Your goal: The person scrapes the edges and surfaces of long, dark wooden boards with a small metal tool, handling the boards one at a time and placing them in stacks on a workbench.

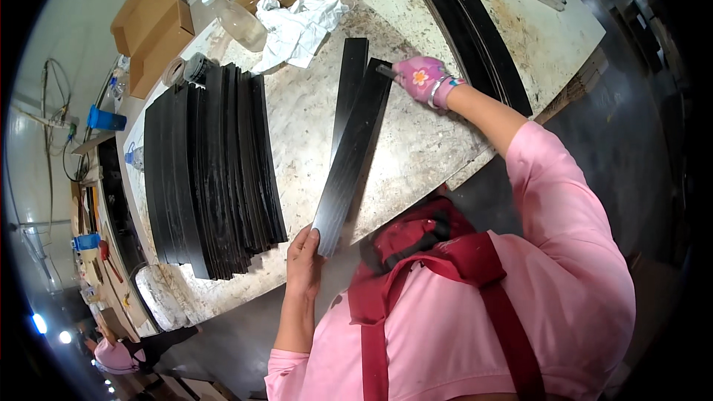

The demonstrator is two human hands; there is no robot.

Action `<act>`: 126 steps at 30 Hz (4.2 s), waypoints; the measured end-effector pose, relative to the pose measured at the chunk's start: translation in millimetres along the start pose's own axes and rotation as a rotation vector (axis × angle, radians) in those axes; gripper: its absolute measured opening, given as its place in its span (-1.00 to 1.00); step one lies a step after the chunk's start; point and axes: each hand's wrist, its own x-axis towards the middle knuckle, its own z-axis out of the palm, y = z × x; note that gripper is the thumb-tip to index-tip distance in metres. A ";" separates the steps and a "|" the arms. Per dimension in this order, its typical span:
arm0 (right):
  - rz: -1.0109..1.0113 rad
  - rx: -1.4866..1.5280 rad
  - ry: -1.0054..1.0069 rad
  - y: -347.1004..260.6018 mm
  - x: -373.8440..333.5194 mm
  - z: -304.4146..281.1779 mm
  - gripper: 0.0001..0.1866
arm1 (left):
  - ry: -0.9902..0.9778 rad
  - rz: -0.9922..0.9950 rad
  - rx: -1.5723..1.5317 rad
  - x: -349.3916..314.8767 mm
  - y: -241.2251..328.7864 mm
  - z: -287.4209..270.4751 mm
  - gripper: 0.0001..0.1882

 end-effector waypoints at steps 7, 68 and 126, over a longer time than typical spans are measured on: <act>-0.027 0.091 -0.142 -26.4 -14.6 6.1 -0.77 | 0.006 -0.002 0.087 3.7 -1.8 -7.0 -0.68; -0.112 0.092 0.836 -62.9 -231.0 -66.8 -0.88 | -0.405 -0.099 -0.423 78.1 31.8 244.1 -0.66; -0.146 0.632 0.077 -40.9 -82.0 -30.1 -0.74 | 0.530 0.847 1.287 27.9 -31.2 8.2 -0.17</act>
